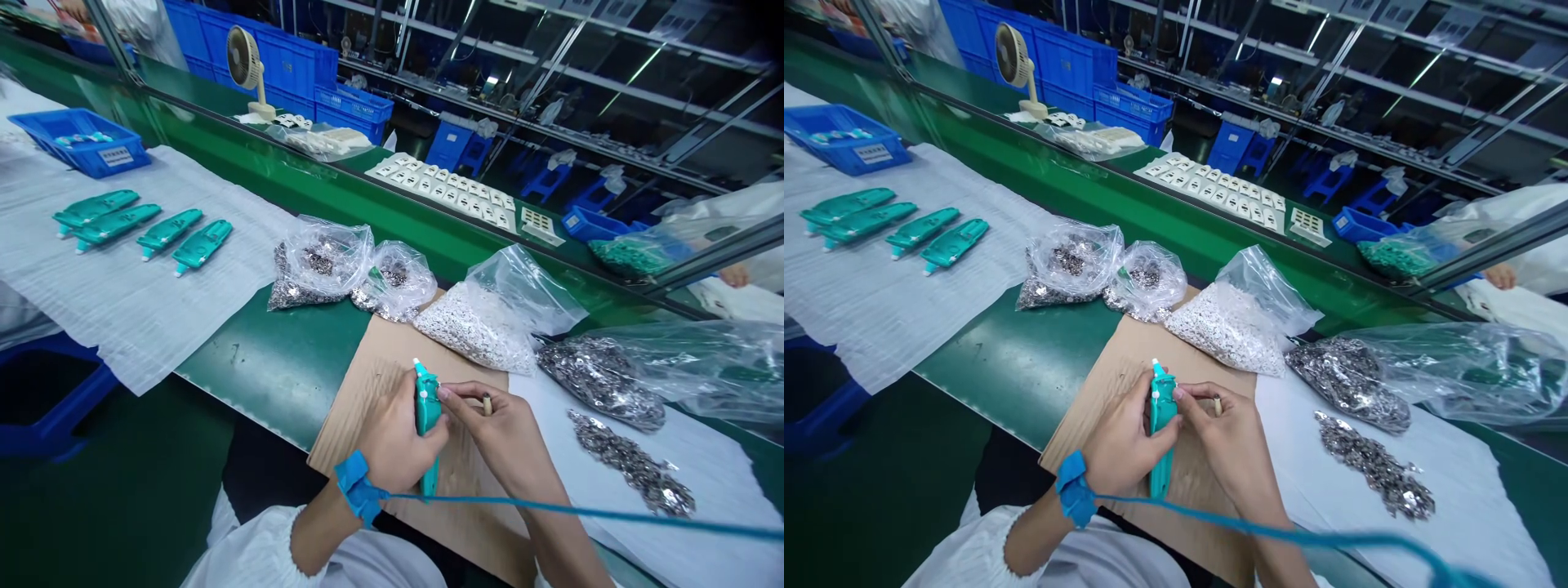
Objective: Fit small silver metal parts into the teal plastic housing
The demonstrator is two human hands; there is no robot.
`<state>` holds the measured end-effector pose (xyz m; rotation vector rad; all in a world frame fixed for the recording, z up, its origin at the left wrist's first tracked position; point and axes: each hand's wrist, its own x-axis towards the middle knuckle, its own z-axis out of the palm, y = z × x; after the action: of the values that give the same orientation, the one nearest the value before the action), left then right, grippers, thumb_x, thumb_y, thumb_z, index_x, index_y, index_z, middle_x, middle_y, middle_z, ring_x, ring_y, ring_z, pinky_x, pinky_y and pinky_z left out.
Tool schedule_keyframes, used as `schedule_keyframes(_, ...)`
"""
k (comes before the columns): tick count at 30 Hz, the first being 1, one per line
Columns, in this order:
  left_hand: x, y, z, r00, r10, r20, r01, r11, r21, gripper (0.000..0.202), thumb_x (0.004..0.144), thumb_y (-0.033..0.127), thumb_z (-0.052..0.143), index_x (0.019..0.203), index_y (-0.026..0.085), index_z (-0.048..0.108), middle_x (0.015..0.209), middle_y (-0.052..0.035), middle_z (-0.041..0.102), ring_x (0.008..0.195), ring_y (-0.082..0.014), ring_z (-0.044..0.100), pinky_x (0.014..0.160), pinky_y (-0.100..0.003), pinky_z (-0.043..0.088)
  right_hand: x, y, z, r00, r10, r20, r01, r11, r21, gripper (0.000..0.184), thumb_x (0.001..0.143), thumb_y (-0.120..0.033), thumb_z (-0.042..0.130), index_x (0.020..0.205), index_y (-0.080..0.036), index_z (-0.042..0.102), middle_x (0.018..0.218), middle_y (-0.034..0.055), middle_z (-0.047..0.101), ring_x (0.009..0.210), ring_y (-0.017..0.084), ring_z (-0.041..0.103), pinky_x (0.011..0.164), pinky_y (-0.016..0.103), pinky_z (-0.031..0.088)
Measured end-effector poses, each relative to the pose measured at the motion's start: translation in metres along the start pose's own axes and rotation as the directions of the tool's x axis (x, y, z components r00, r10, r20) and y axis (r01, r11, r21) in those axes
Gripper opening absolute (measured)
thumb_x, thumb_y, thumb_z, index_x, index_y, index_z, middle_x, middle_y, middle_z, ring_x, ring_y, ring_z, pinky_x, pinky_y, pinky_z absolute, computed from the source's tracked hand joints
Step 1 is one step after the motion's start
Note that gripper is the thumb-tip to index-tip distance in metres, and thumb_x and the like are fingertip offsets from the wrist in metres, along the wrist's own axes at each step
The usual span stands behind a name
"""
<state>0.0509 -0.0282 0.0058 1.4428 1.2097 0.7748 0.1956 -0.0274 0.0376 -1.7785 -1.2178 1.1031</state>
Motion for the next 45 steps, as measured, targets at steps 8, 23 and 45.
schedule_keyframes(8,0.000,0.001,-0.001,1.000,0.016,0.006,-0.016,1.000,0.024,0.033,0.082,0.028,0.063,0.113,0.020,0.056,0.067,0.0033,0.056,0.057,-0.0155,0.052,0.051,-0.024,0.033,0.005,0.004,0.001,0.998,-0.065,-0.012,0.065,0.997,-0.049,0.039,0.068,-0.055,0.077,0.077,-0.017,0.076,0.086,0.0111,0.077,0.080,0.026,0.071,0.069,0.034,0.057)
schedule_keyframes(23,0.000,0.004,0.000,0.995,0.098,0.019,-0.097,0.993,-0.061,0.036,0.082,0.024,0.061,0.118,0.021,0.056,0.073,0.0033,0.062,0.062,-0.0151,0.059,0.057,-0.023,0.043,0.005,0.010,0.012,1.000,-0.001,-0.019,0.002,0.999,0.044,0.024,0.072,-0.039,0.068,0.081,-0.017,0.067,0.067,-0.0003,0.062,0.057,0.013,0.052,0.053,0.023,0.042)
schedule_keyframes(45,0.000,0.001,-0.002,0.994,0.099,-0.042,-0.102,0.991,-0.088,0.028,0.087,0.025,0.059,0.114,0.019,0.056,0.073,0.0018,0.062,0.069,-0.0170,0.063,0.060,-0.024,0.044,-0.006,0.005,0.004,0.999,-0.012,-0.031,0.012,1.000,-0.005,0.040,0.077,-0.054,0.069,0.086,-0.016,0.076,0.053,0.0007,0.054,0.052,0.014,0.048,0.039,0.022,0.027)
